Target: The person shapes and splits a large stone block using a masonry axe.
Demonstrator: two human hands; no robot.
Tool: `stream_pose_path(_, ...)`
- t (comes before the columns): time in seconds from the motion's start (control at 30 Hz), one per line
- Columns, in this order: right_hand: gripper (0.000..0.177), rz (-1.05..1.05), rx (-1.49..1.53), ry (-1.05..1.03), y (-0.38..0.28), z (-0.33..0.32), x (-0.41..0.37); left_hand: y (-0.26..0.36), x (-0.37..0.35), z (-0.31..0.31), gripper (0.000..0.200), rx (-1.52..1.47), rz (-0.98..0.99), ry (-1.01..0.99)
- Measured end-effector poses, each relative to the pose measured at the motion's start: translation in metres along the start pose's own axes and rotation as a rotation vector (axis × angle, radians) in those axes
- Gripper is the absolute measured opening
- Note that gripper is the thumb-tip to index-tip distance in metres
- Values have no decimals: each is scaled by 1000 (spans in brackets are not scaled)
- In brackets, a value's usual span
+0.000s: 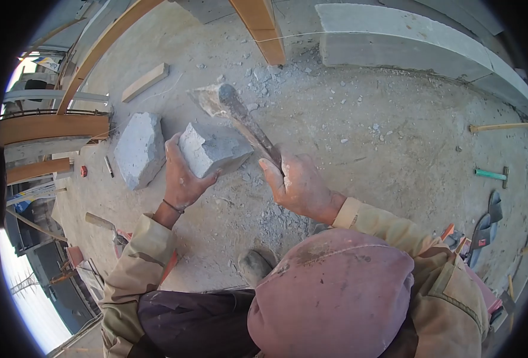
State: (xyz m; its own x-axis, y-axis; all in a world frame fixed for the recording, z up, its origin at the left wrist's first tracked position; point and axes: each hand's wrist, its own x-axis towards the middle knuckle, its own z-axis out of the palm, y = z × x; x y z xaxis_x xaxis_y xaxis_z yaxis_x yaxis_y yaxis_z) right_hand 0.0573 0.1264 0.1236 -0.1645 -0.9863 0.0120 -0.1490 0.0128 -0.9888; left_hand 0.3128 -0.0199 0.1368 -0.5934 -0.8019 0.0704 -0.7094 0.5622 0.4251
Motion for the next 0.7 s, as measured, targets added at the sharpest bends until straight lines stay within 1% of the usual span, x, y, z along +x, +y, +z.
stream_pose_path(0.03, 35, -22, -204, -30, 30, 11, -1, 0, 0, 0, 110, -1, 7, 8)
stream_pose_path(0.07, 35, -39, -407, -57, 34, 15, 1, 0, -2, 0, 109, 5, 17, 7)
stream_pose_path(0.1, 35, -46, -412, -44, 35, 10, 4, 0, 0, 0, 109, 13, 34, 10)
stream_pose_path(0.13, 35, -7, -392, -85, 17, -1, 20, -1, 11, -1, 109, 14, 48, 30)
stream_pose_path(0.17, 35, 64, -356, -146, 3, -6, 21, 1, 9, -1, 110, 12, 15, 30)
stream_pose_path(0.2, 35, 99, -339, -156, -7, -6, 11, 3, -1, 0, 111, 9, -21, 6)
stream_pose_path(0.27, 37, -128, -228, -27, -21, -10, 14, 2, 0, 1, 111, 4, -19, 2)
stream_pose_path(0.33, 38, -103, -193, 5, -4, 3, 7, 4, -1, -1, 111, -6, -23, 3)
stream_pose_path(0.4, 38, -101, -173, 53, 28, 10, 6, 1, -1, 1, 110, 8, 0, 19)
stream_pose_path(0.47, 36, -30, -405, 59, 37, 11, 17, 2, 8, -3, 109, 30, 44, 26)
stream_pose_path(0.5, 36, -42, -411, 70, 47, 1, 26, -1, 14, -1, 109, 40, 45, 40)
stream_pose_path(0.53, 37, 50, -359, -45, 16, -8, 24, 1, -1, 1, 110, 45, 17, 1)
stream_pose_path(0.57, 39, 148, -295, -162, 1, -8, 15, 3, -14, 0, 110, 42, -3, -50)
stream_pose_path(0.6, 39, 141, -301, -159, 4, -7, 15, 3, -1, 1, 110, 26, 4, -22)
stream_pose_path(0.67, 43, 12, -175, 16, 9, 2, -1, 2, -2, 0, 110, 11, -5, -6)
stream_pose_path(0.7, 43, 6, -177, 18, 31, 9, -1, 2, -3, -1, 108, 18, -16, -2)
